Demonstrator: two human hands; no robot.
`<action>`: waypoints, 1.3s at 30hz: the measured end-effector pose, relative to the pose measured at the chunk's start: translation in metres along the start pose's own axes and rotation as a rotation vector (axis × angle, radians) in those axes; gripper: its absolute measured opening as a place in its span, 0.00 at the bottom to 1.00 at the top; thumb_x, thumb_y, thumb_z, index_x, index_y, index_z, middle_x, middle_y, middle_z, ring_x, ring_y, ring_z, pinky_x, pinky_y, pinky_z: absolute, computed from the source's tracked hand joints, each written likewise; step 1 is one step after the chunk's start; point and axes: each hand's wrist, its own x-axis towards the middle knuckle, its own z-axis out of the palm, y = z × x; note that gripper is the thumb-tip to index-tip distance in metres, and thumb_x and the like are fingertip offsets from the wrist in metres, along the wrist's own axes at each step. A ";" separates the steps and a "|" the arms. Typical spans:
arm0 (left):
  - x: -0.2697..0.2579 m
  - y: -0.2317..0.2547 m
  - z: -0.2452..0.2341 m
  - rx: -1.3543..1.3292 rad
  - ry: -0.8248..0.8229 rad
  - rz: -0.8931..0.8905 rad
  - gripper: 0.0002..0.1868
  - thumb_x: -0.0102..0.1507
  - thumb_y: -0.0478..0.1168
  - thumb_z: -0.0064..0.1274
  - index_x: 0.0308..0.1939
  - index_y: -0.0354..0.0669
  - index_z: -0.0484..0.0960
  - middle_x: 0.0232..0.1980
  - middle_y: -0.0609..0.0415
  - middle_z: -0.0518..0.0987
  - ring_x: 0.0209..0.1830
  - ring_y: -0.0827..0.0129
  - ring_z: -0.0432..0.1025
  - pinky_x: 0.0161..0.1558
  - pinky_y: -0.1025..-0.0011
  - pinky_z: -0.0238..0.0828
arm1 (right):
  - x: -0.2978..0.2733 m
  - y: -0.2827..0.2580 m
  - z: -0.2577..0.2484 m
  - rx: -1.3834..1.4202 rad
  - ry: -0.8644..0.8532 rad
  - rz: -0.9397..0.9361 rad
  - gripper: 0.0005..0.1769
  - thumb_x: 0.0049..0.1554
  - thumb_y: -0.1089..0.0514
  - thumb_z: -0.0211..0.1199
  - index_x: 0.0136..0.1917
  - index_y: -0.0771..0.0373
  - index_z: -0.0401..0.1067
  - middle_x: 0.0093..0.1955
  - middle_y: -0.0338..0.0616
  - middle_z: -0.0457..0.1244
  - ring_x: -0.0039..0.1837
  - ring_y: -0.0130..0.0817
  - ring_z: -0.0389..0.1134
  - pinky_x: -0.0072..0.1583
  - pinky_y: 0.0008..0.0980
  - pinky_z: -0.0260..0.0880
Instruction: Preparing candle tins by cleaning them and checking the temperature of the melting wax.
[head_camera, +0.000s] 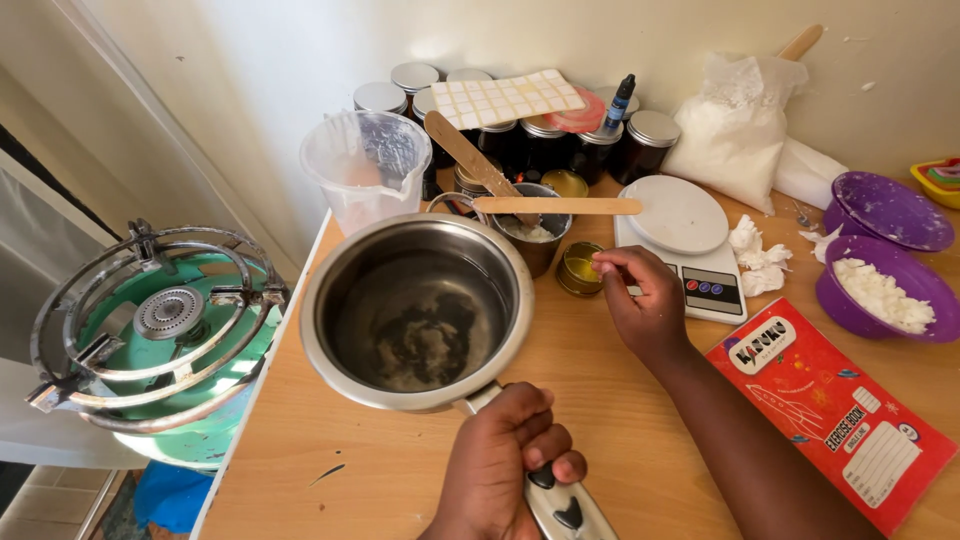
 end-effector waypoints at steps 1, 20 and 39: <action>0.002 -0.002 0.000 0.000 0.000 0.000 0.20 0.62 0.29 0.50 0.24 0.50 0.57 0.20 0.61 0.44 0.15 0.75 0.42 0.18 0.72 0.49 | 0.000 0.001 0.000 0.000 0.000 0.000 0.09 0.68 0.65 0.59 0.56 0.67 0.80 0.50 0.46 0.72 0.54 0.35 0.75 0.54 0.30 0.74; 0.036 -0.041 -0.005 -0.002 0.002 -0.032 0.18 0.63 0.28 0.53 0.26 0.48 0.61 0.23 0.58 0.49 0.17 0.73 0.45 0.21 0.69 0.52 | 0.002 0.004 0.001 0.004 -0.038 -0.020 0.09 0.68 0.65 0.58 0.56 0.66 0.80 0.50 0.47 0.73 0.54 0.36 0.75 0.55 0.31 0.74; -0.029 0.047 0.029 1.270 -0.780 -0.035 0.20 0.77 0.48 0.47 0.51 0.34 0.85 0.48 0.44 0.87 0.45 0.69 0.80 0.54 0.73 0.80 | -0.002 0.005 0.001 0.260 0.072 0.440 0.11 0.69 0.61 0.57 0.58 0.61 0.79 0.46 0.42 0.73 0.42 0.26 0.69 0.42 0.24 0.68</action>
